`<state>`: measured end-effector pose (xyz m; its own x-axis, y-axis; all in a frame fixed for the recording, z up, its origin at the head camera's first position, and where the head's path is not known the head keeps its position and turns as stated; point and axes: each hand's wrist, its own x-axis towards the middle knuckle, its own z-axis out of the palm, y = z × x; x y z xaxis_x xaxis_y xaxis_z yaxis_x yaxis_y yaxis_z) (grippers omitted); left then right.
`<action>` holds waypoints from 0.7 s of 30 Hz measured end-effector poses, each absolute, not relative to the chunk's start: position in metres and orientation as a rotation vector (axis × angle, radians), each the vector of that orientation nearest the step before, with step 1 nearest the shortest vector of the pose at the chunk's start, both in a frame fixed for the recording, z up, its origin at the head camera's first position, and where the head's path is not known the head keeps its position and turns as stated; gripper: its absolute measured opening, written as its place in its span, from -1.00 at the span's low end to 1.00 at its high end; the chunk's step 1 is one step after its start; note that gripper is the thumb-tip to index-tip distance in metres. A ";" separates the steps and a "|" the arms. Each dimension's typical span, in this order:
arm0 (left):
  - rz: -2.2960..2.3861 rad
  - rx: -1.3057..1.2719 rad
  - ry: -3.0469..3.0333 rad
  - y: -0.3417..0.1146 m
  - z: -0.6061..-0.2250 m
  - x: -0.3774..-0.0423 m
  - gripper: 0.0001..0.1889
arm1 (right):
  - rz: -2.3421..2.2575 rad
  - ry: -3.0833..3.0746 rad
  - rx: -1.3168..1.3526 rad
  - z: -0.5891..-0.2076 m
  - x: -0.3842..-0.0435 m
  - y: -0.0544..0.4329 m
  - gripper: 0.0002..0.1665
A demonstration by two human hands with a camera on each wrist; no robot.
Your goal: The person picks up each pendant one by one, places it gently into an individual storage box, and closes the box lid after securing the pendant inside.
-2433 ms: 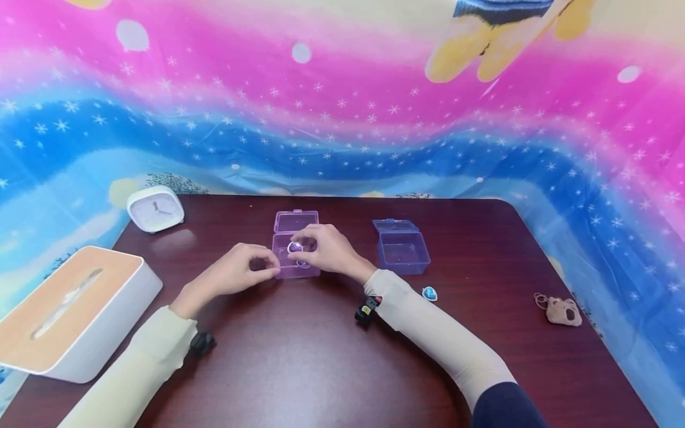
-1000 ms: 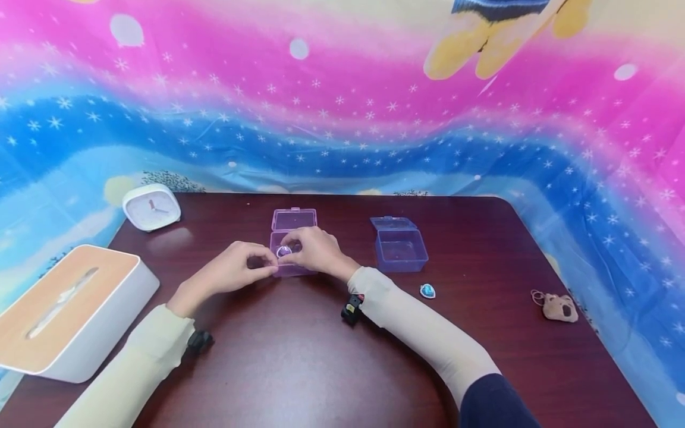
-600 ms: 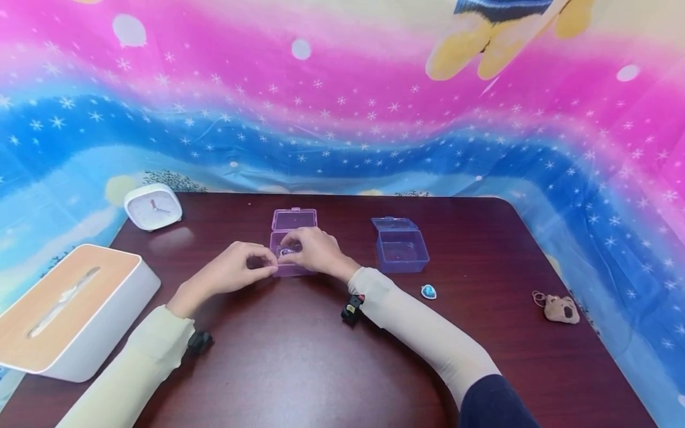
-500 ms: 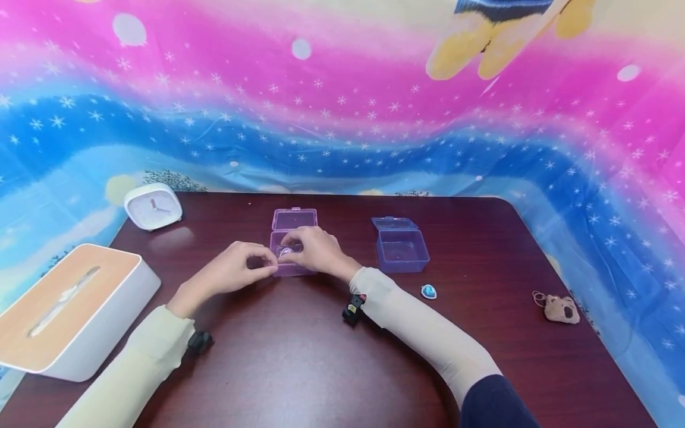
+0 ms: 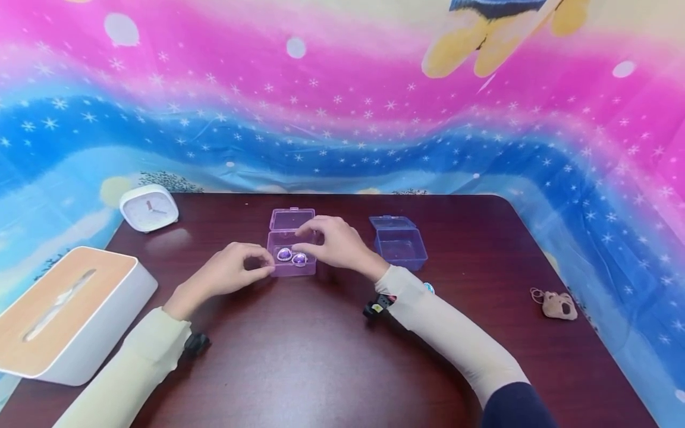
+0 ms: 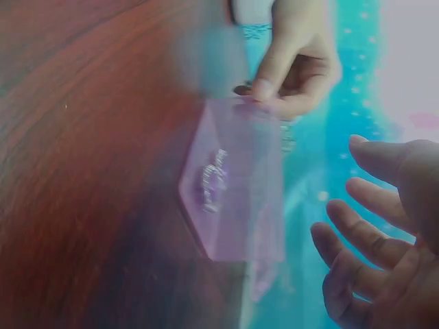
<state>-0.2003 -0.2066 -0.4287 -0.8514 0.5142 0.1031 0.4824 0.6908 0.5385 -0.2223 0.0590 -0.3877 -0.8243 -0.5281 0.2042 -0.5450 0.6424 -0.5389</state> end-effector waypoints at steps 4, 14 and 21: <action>0.886 0.841 2.844 -0.207 -0.429 -0.200 -0.93 | 0.958 -2.784 0.933 -0.376 -0.214 0.077 -0.61; 0.831 0.845 2.960 -0.204 -0.417 -0.193 -0.49 | 1.027 -2.730 0.901 -0.360 -0.191 0.133 -0.65; 1.065 0.995 3.032 -0.172 -0.396 -0.192 -0.66 | 1.036 -2.786 0.762 -0.358 -0.170 0.190 -0.69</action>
